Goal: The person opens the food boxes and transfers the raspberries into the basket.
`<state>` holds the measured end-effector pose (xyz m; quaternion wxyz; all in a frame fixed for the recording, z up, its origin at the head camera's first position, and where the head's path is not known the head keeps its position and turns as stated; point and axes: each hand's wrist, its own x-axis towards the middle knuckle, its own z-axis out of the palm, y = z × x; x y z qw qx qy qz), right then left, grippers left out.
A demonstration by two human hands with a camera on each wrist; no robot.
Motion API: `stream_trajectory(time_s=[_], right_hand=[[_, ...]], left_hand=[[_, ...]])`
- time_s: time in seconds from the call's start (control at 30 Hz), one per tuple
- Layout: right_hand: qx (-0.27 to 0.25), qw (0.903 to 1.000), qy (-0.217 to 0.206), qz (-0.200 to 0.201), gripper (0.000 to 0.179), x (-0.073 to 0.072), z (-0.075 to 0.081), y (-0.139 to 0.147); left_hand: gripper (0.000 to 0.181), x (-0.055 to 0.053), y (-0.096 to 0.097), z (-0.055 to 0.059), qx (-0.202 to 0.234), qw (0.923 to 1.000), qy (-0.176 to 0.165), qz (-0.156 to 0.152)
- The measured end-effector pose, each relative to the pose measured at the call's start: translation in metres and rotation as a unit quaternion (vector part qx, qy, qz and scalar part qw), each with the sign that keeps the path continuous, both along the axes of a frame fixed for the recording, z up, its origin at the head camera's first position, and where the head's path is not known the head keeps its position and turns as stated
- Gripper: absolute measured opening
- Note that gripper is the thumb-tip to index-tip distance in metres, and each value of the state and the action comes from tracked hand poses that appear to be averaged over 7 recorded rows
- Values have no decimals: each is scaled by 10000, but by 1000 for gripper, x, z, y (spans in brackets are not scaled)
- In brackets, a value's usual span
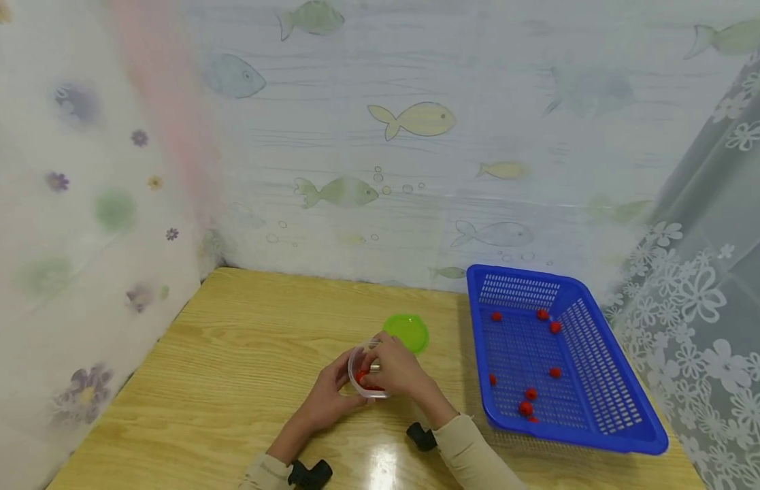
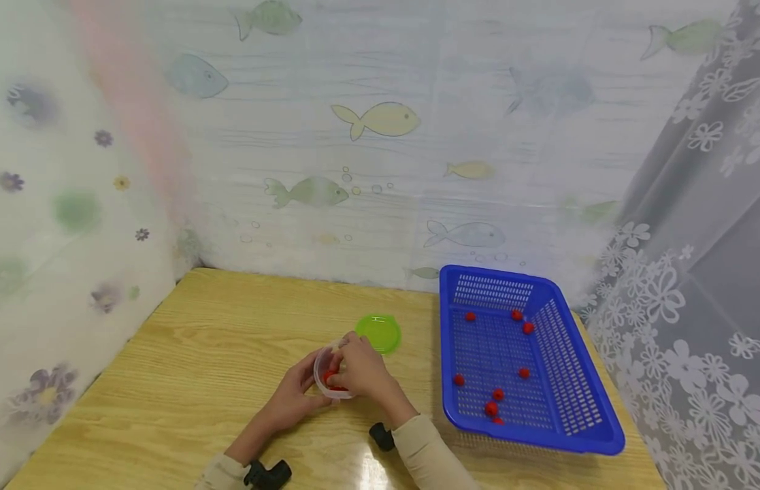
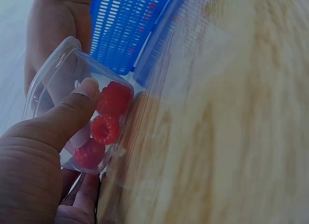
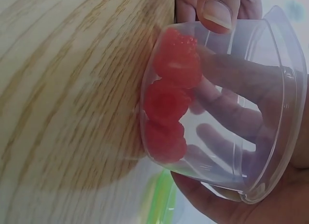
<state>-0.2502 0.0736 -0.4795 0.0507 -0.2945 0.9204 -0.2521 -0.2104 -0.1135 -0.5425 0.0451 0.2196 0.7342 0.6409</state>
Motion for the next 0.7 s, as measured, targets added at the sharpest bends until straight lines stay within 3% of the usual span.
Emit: stream_trajectory(time_s=[0.17,0.43,0.7], right_hand=[[-145,9998,-112,15,8,-3,-4,3],[-897,9951,-421,-35,8,-6,-10,5],[-1911,9741,-1201,-159,8,-8,-11,10]], left_hand=[[89,0,0,2,28,10000,-41,-26],[89,1,0,2,80,9999,-74,-58],[91,-1,1,1,44,9999,-93,-23]])
